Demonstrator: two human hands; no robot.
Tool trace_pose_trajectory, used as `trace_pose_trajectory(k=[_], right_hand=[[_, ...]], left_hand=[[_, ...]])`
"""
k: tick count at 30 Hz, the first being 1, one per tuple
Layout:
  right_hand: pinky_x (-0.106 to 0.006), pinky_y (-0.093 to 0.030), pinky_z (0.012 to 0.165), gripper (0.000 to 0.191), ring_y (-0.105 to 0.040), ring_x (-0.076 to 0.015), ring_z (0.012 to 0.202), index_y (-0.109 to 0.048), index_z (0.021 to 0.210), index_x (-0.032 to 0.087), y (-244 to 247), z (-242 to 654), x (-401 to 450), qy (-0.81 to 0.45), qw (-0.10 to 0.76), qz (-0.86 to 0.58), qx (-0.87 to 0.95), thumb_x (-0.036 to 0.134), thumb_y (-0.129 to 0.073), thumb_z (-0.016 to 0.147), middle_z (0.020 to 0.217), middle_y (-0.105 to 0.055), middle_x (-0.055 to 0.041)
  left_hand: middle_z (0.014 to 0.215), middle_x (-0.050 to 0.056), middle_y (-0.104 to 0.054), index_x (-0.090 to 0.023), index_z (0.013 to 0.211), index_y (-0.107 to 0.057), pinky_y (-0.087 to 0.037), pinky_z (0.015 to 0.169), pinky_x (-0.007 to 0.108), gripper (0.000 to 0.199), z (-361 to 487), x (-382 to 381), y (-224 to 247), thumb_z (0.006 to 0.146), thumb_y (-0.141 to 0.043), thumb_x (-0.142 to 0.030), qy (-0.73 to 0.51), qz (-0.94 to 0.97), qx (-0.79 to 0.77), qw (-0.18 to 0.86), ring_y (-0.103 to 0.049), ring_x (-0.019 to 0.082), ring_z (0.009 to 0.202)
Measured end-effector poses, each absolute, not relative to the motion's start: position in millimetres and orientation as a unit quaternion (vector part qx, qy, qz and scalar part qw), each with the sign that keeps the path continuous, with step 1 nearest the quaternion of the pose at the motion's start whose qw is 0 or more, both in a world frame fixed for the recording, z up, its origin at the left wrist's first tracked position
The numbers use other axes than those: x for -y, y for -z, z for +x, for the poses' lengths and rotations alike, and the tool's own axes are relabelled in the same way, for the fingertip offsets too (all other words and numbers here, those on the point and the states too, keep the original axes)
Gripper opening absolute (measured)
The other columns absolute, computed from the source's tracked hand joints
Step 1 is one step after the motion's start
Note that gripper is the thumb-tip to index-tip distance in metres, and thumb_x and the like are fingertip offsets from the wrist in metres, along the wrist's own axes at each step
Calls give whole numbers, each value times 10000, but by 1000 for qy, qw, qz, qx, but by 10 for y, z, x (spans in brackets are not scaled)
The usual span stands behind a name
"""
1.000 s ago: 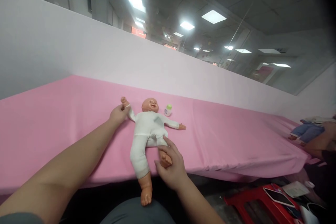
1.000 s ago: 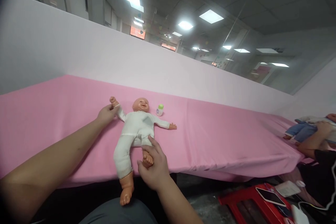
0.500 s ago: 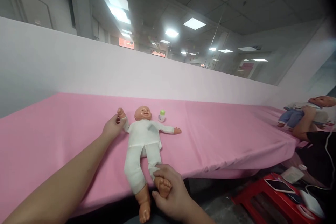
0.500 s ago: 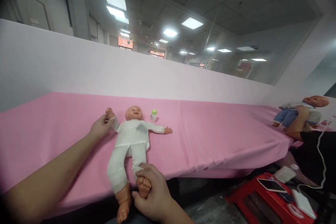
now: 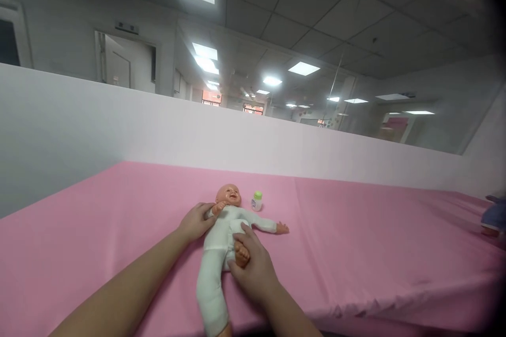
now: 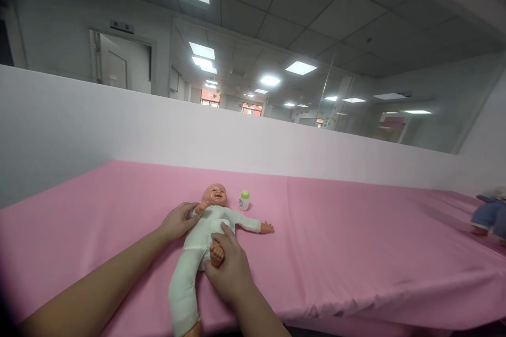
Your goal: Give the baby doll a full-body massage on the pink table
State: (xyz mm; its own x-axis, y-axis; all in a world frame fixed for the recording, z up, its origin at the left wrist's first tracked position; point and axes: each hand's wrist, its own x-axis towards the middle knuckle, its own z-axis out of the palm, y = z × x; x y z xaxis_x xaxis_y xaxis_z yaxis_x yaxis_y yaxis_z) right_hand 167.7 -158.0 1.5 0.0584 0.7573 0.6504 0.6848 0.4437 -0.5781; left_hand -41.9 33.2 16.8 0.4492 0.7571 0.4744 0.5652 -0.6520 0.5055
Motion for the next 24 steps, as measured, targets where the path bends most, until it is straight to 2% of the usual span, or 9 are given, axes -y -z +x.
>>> trace_pose_trajectory(k=[4, 8, 11, 16, 20, 24], right_hand=[[-477, -572, 1070, 480, -637, -315, 1314, -726, 1209, 259, 43, 1619, 1367, -24, 502, -539, 675, 95, -686, 759, 1488, -592, -102], [-441, -572, 1061, 377, -648, -295, 1291, -735, 1194, 251, 79, 1616, 1457, -25, 503, -527, 685, 157, -673, 834, 1474, -592, -110], [-427, -549, 1094, 378, -639, -289, 1302, -725, 1197, 256, 109, 1636, 1683, -30, 517, -512, 685, 167, -682, 831, 1449, -602, -112], [-372, -573, 1051, 422, -675, -266, 1230, -694, 1201, 273, 198, 1658, 2177, -63, 511, -455, 727, 146, -706, 799, 1328, -643, -105], [-316, -616, 932, 470, -710, -257, 1144, -680, 1187, 270, 382, 1693, 2458, -81, 497, -445, 741, 142, -717, 736, 1270, -644, -105], [-296, -629, 884, 499, -735, -240, 1073, -672, 1203, 275, 581, 1736, 2570, -69, 487, -458, 741, 143, -691, 722, 1237, -651, -94]], left_hand=[[1284, 100, -702, -278, 1337, -685, -500, 1019, 414, 490, -412, -321, -162, 890, -585, -454, -348, 834, -401, 148, -648, 306, 1195], [1293, 121, -695, -240, 1329, -689, -493, 1011, 426, 523, -402, -307, -176, 879, -591, -487, -357, 812, -427, 174, -637, 321, 1192], [1244, 127, -711, -214, 1308, -696, -515, 933, 399, 540, -414, -327, -174, 870, -594, -512, -375, 790, -437, 213, -660, 318, 1115], [942, 65, -740, -219, 1148, -715, -491, 680, 327, 459, -441, -424, -122, 837, -620, -543, -417, 733, -451, 292, -678, 261, 806], [767, 59, -689, -204, 920, -665, -468, 637, 328, 313, -449, -519, -99, 754, -688, -469, -524, 571, -506, 379, -661, 272, 750], [690, 47, -601, -225, 847, -549, -453, 582, 334, 222, -492, -619, -102, 710, -651, -368, -575, 478, -532, 397, -629, 267, 699]])
